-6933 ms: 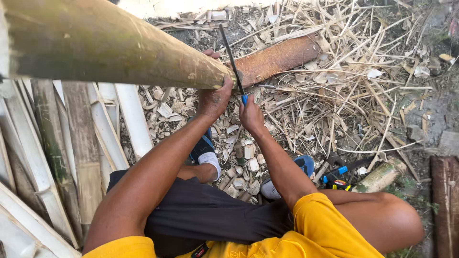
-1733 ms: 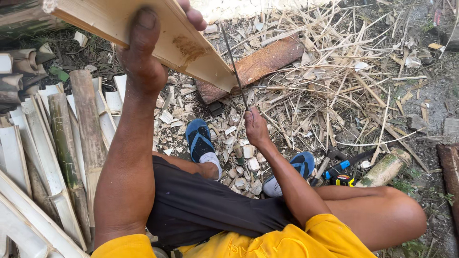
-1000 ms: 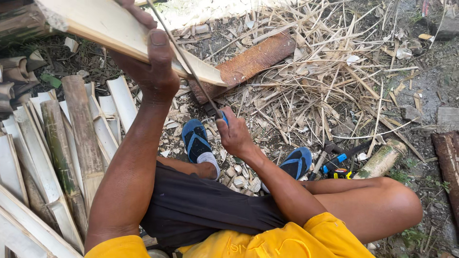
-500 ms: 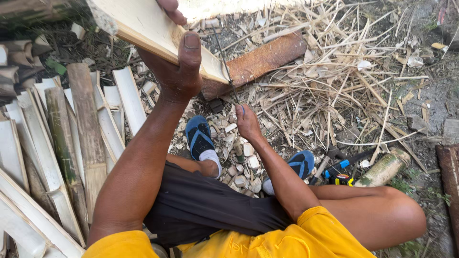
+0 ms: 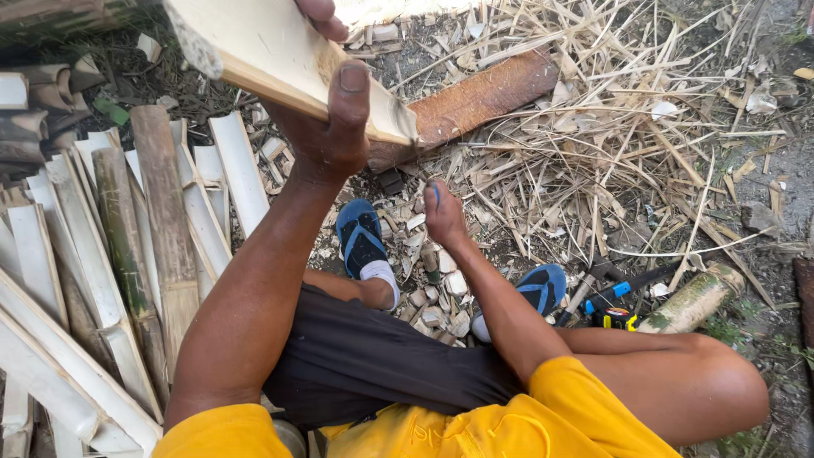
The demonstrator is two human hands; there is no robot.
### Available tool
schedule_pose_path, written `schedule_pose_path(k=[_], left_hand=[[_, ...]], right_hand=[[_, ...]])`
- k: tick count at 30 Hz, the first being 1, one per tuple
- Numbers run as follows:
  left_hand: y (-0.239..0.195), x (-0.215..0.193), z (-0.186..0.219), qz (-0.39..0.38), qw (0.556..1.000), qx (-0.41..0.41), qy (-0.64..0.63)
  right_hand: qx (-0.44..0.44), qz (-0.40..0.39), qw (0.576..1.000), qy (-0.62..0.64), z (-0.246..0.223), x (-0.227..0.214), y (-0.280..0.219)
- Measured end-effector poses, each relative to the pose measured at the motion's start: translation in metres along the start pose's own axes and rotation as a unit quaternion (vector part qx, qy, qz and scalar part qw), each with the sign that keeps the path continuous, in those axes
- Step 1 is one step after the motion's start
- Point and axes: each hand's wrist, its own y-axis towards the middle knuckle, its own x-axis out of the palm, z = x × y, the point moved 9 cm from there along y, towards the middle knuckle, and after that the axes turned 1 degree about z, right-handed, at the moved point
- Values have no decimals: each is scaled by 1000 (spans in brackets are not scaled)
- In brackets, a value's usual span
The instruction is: The person sits on the ground and uses a hand saw to split long bamboo poles into smaller planks. The person holds the bamboo pole steady with one hand and saws through it with the other, repeating the process for multiple poles.
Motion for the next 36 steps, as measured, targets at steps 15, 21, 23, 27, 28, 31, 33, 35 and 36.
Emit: schedule_pose_path(k=[15,21,23,27,28,31,33,35,36], left_hand=[[6,2,-24,-109,974,47,195],[14,-5,-26,-47,995,10,82],[15,-9,-25,-20,996,16,81],[11,-15,-26,-5,997,21,70],[9,-17,-29,-5,998,17,59],[12,-21,-38,-5,1000,-4,28],[14,-18,-40,4,999,-2,49],[18,-16,-40,21,997,16,74],[15,-17,-42,31,996,9,83]], right_hand=[[333,-90,938,35,80,10,-40],[68,-42,992,99,-77,-51,-1],[-28,-14,993,113,-118,-67,-4],[-92,30,991,98,-105,-52,-6],[-46,25,995,83,-78,-37,-2],[136,-22,990,29,11,-4,5],[357,-84,929,41,65,4,-11],[339,-85,937,21,59,-9,-3],[334,-91,938,6,53,-18,-7]])
